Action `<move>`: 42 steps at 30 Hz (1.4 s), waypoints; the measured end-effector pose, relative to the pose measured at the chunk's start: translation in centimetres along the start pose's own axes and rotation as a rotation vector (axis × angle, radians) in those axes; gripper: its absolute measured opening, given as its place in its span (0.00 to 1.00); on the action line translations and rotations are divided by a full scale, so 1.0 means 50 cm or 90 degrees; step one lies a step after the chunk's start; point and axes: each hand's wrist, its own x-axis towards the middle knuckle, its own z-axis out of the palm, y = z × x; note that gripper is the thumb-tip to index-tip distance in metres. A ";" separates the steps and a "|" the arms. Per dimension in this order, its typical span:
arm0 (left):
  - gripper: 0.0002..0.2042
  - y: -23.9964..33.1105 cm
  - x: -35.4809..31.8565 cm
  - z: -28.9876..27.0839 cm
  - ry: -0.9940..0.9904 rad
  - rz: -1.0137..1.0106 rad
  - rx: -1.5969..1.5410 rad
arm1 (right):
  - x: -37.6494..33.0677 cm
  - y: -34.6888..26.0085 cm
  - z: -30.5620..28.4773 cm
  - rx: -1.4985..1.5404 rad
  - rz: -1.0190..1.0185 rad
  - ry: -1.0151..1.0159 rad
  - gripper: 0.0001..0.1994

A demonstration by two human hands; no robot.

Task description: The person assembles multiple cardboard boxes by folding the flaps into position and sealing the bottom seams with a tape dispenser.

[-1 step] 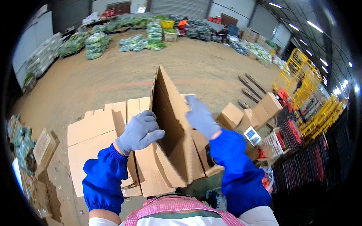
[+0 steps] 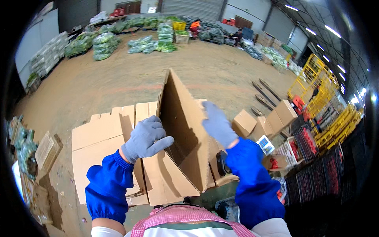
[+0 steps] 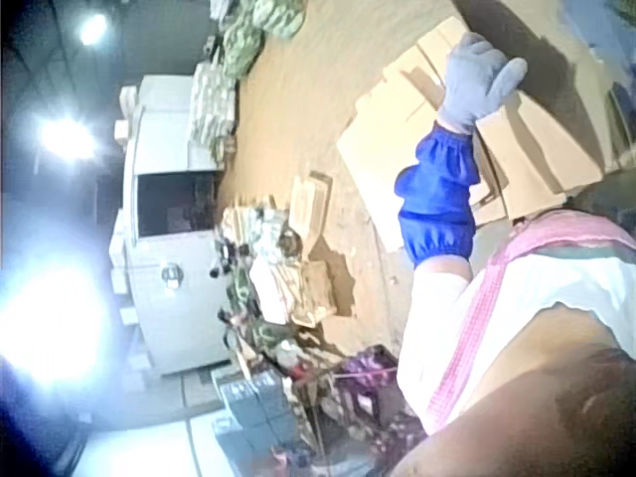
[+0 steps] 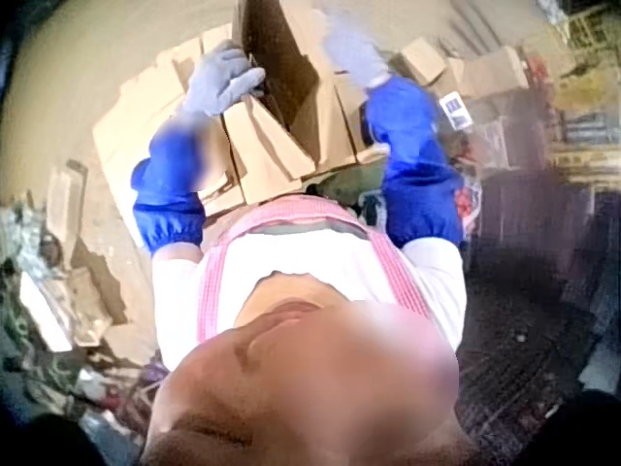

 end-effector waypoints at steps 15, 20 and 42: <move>0.17 0.117 0.052 -0.063 0.144 0.210 0.063 | 0.010 -0.130 -0.221 -0.199 -0.092 -0.031 0.37; 0.19 0.133 0.117 -0.014 0.088 0.276 0.001 | 0.144 -0.130 -0.197 -0.331 -0.252 0.151 0.36; 0.28 0.185 -0.043 -0.077 -0.105 -0.312 0.296 | 0.116 0.134 -0.245 -0.293 0.163 -0.197 0.19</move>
